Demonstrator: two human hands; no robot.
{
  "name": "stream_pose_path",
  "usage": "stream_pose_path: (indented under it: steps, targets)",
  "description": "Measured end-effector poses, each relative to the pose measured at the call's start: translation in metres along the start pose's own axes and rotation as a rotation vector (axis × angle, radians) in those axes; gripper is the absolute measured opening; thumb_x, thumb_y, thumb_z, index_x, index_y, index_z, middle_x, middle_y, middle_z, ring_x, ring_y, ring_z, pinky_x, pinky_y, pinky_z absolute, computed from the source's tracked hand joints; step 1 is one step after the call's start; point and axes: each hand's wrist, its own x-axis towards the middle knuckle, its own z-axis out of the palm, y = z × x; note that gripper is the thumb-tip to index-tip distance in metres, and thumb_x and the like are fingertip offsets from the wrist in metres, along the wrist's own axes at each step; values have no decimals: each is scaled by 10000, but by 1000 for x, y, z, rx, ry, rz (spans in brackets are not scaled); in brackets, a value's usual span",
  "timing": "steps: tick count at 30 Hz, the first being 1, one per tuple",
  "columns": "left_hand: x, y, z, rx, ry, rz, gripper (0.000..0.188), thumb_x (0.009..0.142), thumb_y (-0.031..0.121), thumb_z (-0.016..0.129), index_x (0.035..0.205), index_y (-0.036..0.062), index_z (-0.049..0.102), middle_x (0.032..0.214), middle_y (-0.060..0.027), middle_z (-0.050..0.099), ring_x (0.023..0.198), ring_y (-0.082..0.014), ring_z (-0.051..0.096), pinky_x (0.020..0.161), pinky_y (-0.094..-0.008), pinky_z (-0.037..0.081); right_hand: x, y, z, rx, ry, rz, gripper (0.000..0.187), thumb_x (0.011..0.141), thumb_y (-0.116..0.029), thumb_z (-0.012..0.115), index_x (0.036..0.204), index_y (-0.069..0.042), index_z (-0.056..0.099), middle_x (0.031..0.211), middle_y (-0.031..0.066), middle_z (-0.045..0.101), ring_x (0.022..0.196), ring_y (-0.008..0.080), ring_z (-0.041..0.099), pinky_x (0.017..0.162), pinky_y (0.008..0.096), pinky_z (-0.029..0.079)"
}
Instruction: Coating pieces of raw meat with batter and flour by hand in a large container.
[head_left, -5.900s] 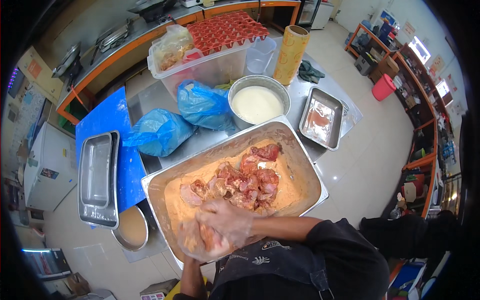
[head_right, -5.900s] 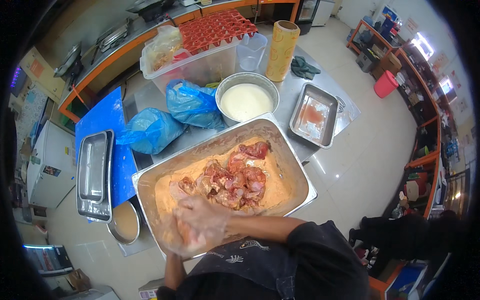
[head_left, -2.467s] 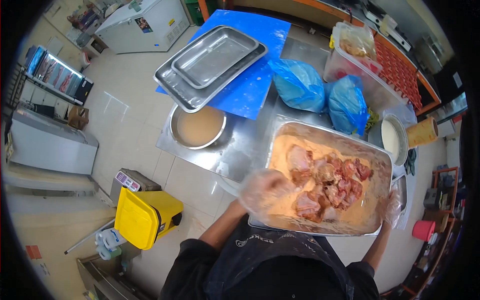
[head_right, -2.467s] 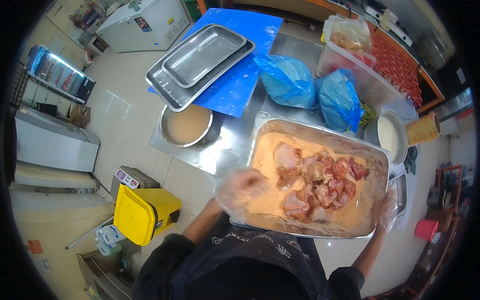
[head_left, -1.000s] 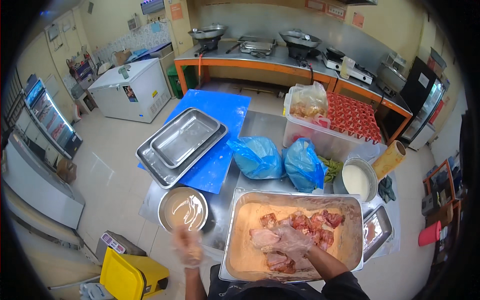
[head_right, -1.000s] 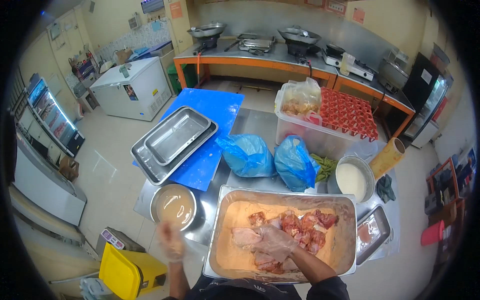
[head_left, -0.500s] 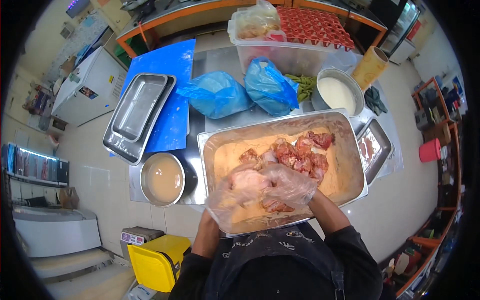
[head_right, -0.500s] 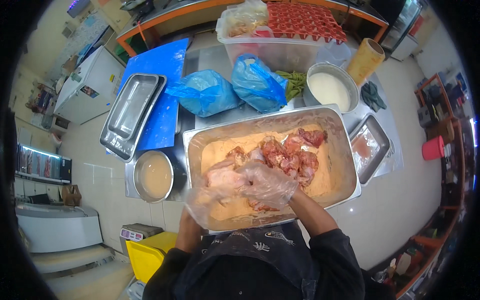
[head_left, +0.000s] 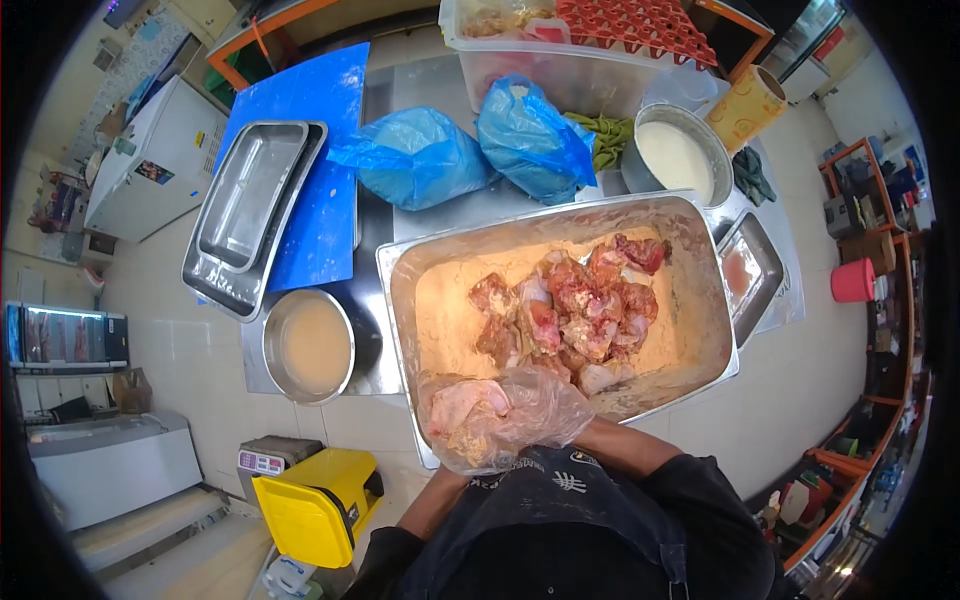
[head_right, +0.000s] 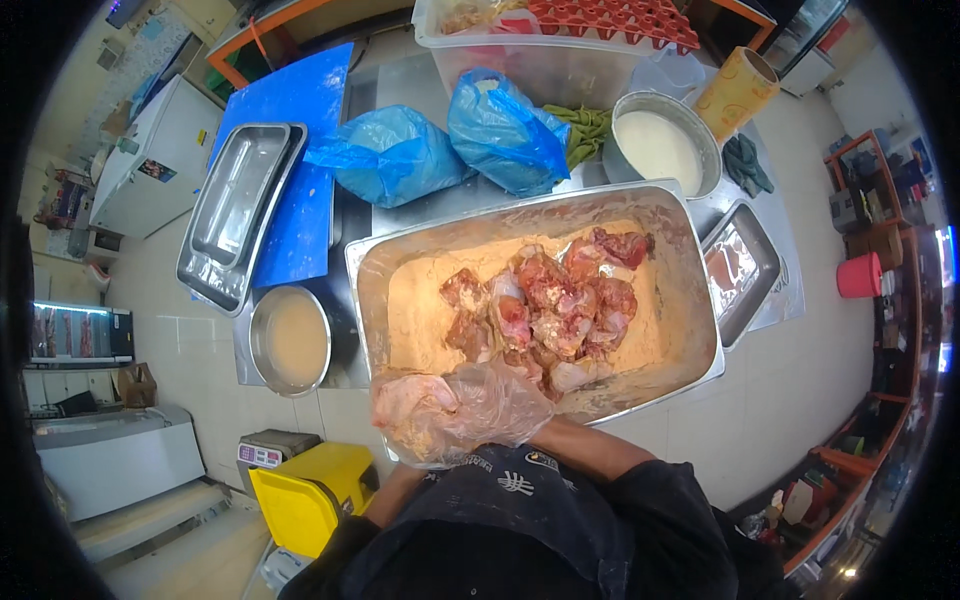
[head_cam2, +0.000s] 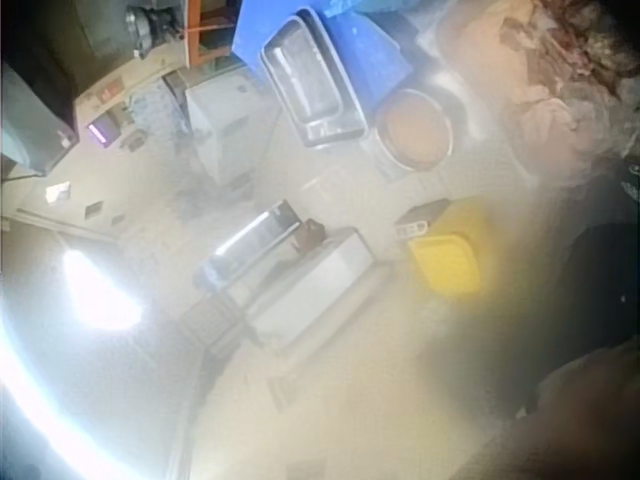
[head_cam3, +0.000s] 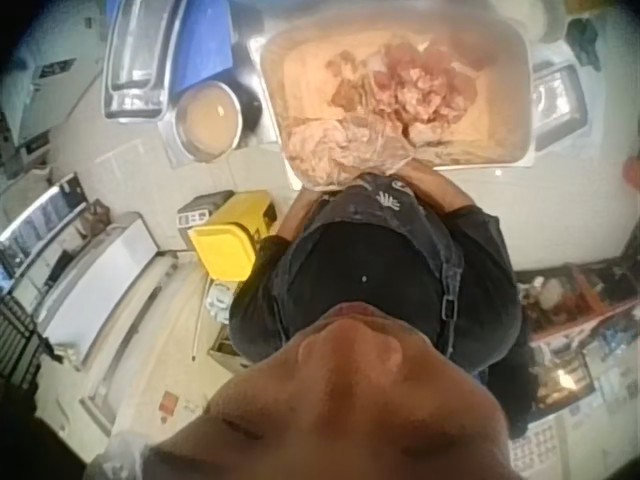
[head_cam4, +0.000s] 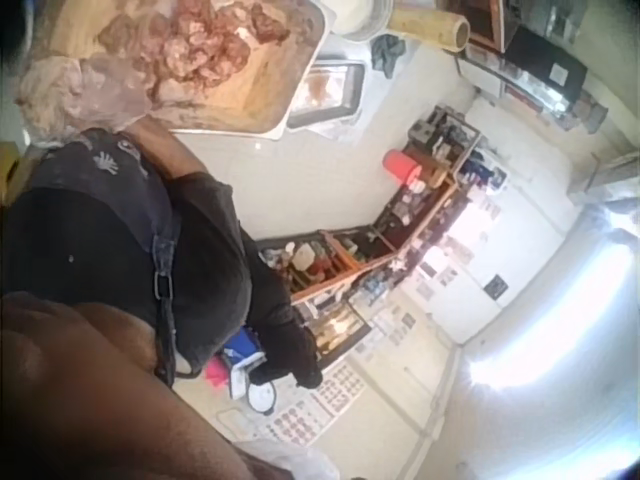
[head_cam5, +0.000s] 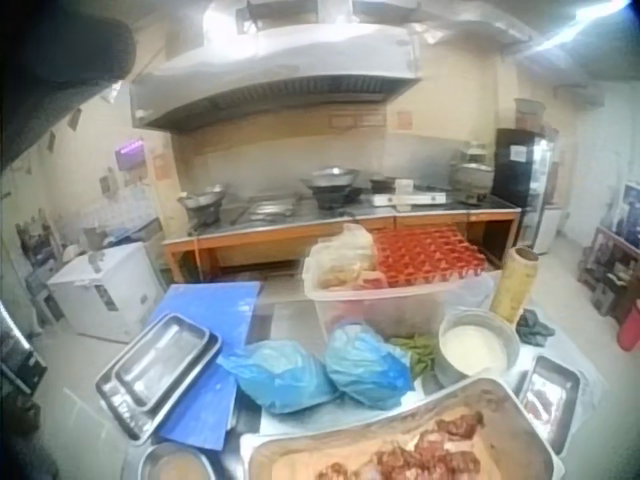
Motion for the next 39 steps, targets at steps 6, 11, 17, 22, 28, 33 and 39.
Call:
stream_pose_path:
  steps: [6, 11, 17, 22, 28, 33, 39]
  targets:
    - [14, 49, -13, 551, 150, 160, 273, 710, 138, 648, 956, 53, 566, 928, -81, 496, 886, -255, 517, 771, -322, 430, -3, 29, 17, 241, -80, 32, 302, 778, -306, 610, 981, -83, 601, 944, 108, 601, 838, 272, 585, 728, 361, 474]
    - [31, 79, -20, 681, 404, -81, 289, 703, 184, 631, 928, 25, 544, 879, -111, 508, 854, -296, 522, 726, -355, 433, 77, -5, -34, -342, -601, 62, 302, 812, -273, 528, 972, -30, 606, 891, 181, 613, 848, 282, 614, 741, 383, 489]
    - [55, 107, -26, 515, 96, -122, 199, 714, 119, 563, 892, 40, 524, 748, -90, 504, 740, -295, 522, 659, -390, 420, 128, 55, -34, -640, -304, 477, 477, 807, -371, 508, 937, 85, 564, 847, 208, 621, 800, 309, 620, 728, 385, 494]
    - [74, 33, -32, 1086, 656, 175, 242, 722, 124, 551, 943, 31, 515, 717, -113, 509, 662, -315, 512, 622, -423, 412, 98, 27, -10, -458, -249, 469, 441, 868, -415, 419, 988, -8, 540, 808, 174, 599, 724, 299, 606, 629, 398, 492]
    - [119, 121, -7, 405, 492, -880, 343, 929, 302, 438, 851, 1, 581, 738, -115, 559, 627, -240, 516, 570, -356, 431, 68, 21, 6, -74, 546, 65, 264, 802, -195, 583, 988, -47, 467, 799, 175, 526, 727, 338, 547, 627, 424, 416]
    - [103, 68, -2, 54, 669, -720, 386, 916, 363, 458, 988, 5, 583, 858, -103, 599, 775, -224, 560, 661, -320, 447, 65, -7, -12, 56, 598, 325, 378, 812, -278, 602, 1020, -6, 442, 827, 191, 542, 760, 362, 555, 655, 406, 442]
    - [104, 87, -8, 47, 634, -717, 332, 919, 293, 479, 1066, 5, 554, 862, -85, 598, 750, -157, 585, 629, -261, 484, 44, -2, -12, 86, 427, 364, 359, 823, -359, 579, 977, -35, 568, 890, 187, 582, 809, 346, 575, 686, 388, 461]
